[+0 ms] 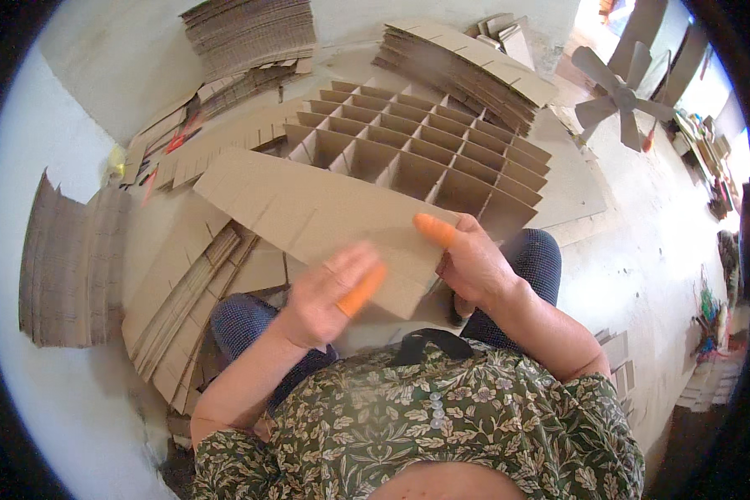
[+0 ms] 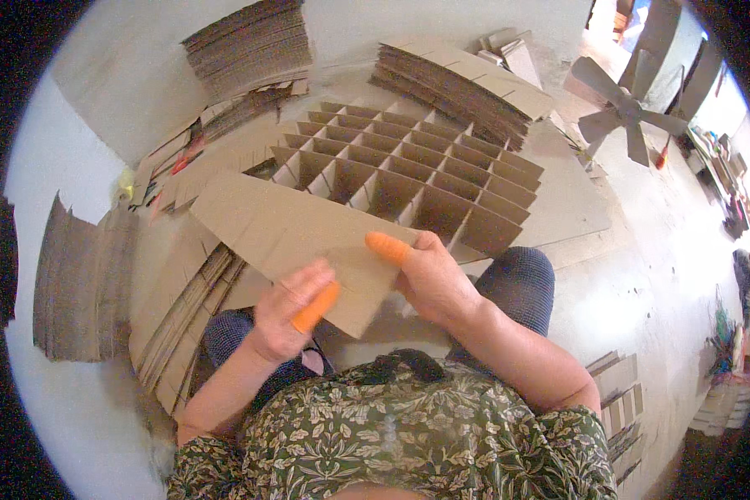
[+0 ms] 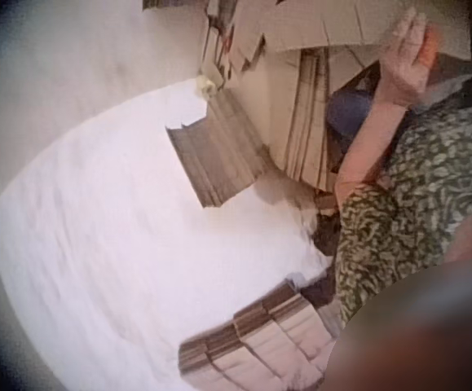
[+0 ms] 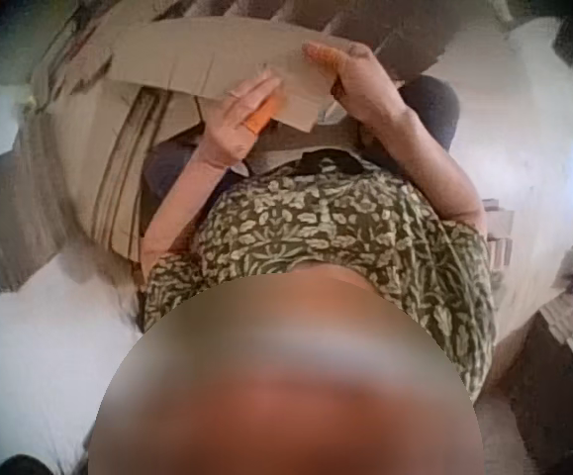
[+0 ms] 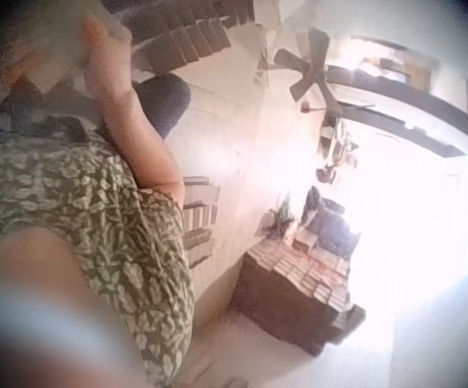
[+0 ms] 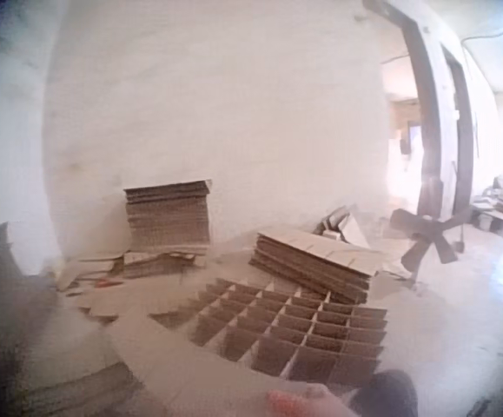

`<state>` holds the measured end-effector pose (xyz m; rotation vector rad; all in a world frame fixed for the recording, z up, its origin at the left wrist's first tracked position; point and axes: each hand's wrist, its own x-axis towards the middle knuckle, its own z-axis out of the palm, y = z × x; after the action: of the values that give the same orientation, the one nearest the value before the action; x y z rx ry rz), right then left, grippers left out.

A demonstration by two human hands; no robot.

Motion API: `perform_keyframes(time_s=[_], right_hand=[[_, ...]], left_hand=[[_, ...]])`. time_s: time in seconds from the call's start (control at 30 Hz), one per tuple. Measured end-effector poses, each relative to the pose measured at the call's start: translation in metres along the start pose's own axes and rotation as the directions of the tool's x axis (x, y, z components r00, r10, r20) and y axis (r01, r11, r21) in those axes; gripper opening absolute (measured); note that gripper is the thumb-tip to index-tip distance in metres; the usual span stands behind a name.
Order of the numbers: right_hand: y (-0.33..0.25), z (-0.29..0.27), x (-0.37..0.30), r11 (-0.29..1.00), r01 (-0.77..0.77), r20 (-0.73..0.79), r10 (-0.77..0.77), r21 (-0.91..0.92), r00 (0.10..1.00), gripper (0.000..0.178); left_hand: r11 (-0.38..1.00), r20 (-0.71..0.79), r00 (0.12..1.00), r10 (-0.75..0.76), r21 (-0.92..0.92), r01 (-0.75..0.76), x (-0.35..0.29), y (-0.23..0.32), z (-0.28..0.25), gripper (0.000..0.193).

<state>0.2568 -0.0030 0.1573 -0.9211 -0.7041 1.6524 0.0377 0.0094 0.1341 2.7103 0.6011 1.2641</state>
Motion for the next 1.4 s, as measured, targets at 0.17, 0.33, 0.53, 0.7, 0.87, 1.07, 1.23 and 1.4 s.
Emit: perform_keyframes(time_s=[0.17,0.33,0.53,0.7,0.87,1.07,1.23,1.4], right_hand=[[-0.028,-0.036,-0.016,0.937,0.283,-0.156,-0.316,-0.202,0.936,0.021],[-0.054,-0.105,-0.036,0.709,0.687,-0.127,-0.705,-0.158,0.698,0.018],[-0.043,-0.143,-0.042,0.628,0.584,-0.12,-0.727,-0.515,0.676,0.015],[-0.03,-0.141,-0.031,0.527,0.438,-0.109,-0.72,-0.729,0.685,0.018],[-0.032,-0.139,-0.028,0.501,0.371,-0.123,-0.707,-0.782,0.697,0.018],[-0.034,-0.127,-0.03,0.354,0.208,-0.096,-0.677,-0.912,0.73,0.018],[-0.026,-0.136,-0.024,0.334,0.243,-0.051,-0.675,-0.911,0.736,0.018],[-0.024,-0.139,-0.022,0.204,0.235,0.026,-0.702,-0.95,0.712,0.016]], left_hand=[[0.995,-0.046,0.996,-0.075,0.058,0.077,-0.021,0.0,0.027,0.036],[0.949,-0.046,0.954,-0.295,0.103,0.298,-0.077,-0.013,0.04,0.025],[0.827,0.023,0.834,-0.552,-0.113,0.551,-0.098,-0.02,0.063,0.021],[0.777,0.182,0.78,-0.599,-0.106,0.621,-0.11,-0.028,0.073,0.021],[0.755,0.224,0.756,-0.615,-0.11,0.647,-0.117,-0.029,0.081,0.02],[0.766,0.201,0.769,-0.607,-0.108,0.633,-0.124,-0.034,0.085,0.019],[0.752,0.222,0.757,-0.615,-0.122,0.647,-0.121,-0.034,0.085,0.019],[0.738,0.239,0.741,-0.628,-0.121,0.664,-0.119,-0.034,0.081,0.02]])
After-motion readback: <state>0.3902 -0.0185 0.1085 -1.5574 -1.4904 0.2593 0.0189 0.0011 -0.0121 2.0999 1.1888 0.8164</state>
